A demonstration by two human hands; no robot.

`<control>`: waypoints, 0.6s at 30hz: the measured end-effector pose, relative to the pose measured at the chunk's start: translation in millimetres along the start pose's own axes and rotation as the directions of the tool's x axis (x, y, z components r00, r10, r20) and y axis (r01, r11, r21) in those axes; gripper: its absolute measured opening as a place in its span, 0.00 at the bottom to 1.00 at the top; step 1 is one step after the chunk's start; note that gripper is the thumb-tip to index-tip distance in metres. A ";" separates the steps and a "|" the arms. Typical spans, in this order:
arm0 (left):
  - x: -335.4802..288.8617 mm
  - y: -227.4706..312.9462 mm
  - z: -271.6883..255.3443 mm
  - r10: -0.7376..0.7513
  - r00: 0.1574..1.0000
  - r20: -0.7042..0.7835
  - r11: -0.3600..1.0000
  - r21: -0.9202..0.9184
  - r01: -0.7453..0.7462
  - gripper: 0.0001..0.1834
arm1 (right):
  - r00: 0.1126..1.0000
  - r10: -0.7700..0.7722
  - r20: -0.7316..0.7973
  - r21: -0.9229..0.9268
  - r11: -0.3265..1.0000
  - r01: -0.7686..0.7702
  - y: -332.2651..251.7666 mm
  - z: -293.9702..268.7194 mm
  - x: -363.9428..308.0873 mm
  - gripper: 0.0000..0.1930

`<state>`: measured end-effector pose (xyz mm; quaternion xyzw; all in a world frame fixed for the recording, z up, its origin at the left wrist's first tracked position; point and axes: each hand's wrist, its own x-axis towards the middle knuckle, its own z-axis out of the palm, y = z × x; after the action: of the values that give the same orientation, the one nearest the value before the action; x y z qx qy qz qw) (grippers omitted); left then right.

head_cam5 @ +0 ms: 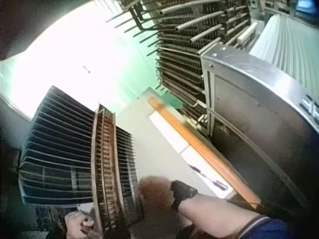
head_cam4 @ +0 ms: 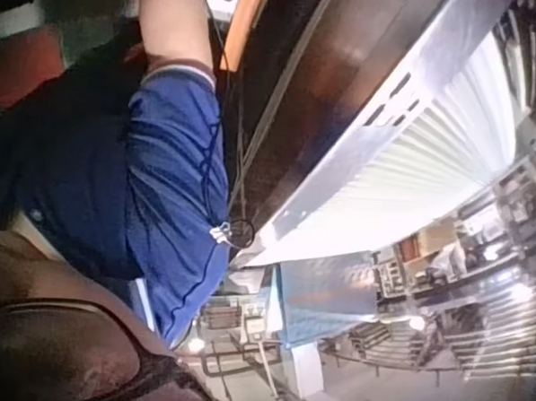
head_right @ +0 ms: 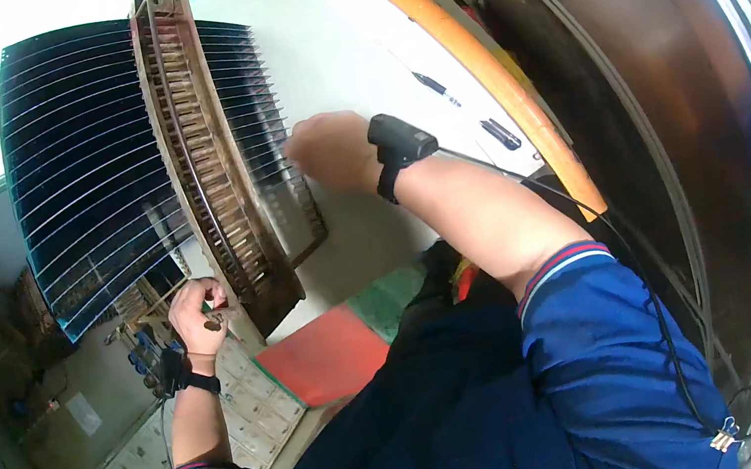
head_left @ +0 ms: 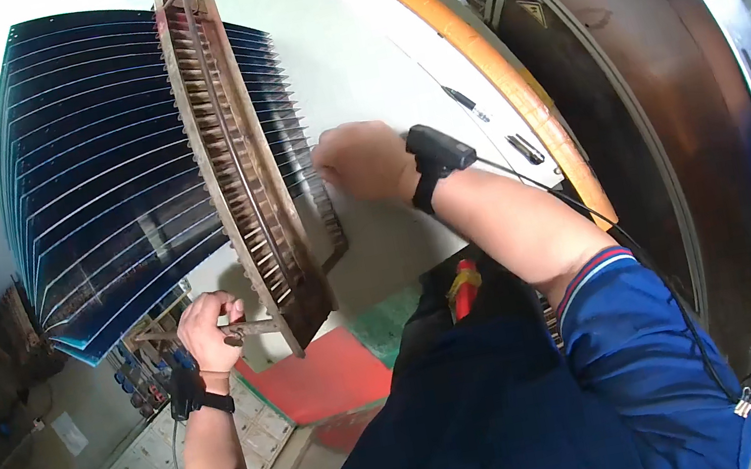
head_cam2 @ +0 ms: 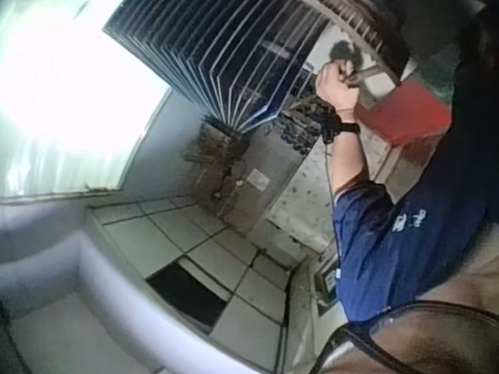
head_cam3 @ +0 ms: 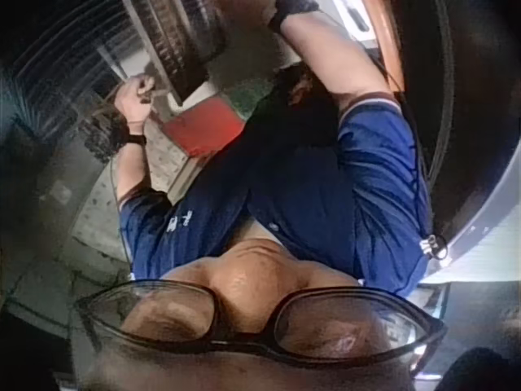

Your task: Moving PCB panels from a conveyor belt and placing them into a vertical sorting rack.

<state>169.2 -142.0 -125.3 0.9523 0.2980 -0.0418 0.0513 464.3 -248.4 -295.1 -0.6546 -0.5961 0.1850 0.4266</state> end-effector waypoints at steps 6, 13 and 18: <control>-0.1 6.2 -2.9 0.043 0.999 0.000 0.997 -0.057 -0.043 0.09 | 0.948 0.235 -0.213 0.357 0.922 -0.148 5.2 -9.7 -6.6 0.06; -17.0 -7.9 -11.9 0.276 0.961 -0.022 0.947 -0.166 -0.276 0.21 | 0.881 0.385 -0.275 0.394 0.881 -0.262 -39.2 -66.4 -103.4 0.10; -22.2 -2.0 -7.8 0.264 0.963 -0.057 0.950 -0.160 -0.269 0.20 | 0.750 0.551 -0.366 0.417 0.818 -0.397 -83.6 -128.3 -179.2 0.11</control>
<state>150.2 -151.9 -115.3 0.9767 0.1701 0.0073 0.1305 469.0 -466.1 -204.8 -0.7339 -0.2485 0.2157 0.5943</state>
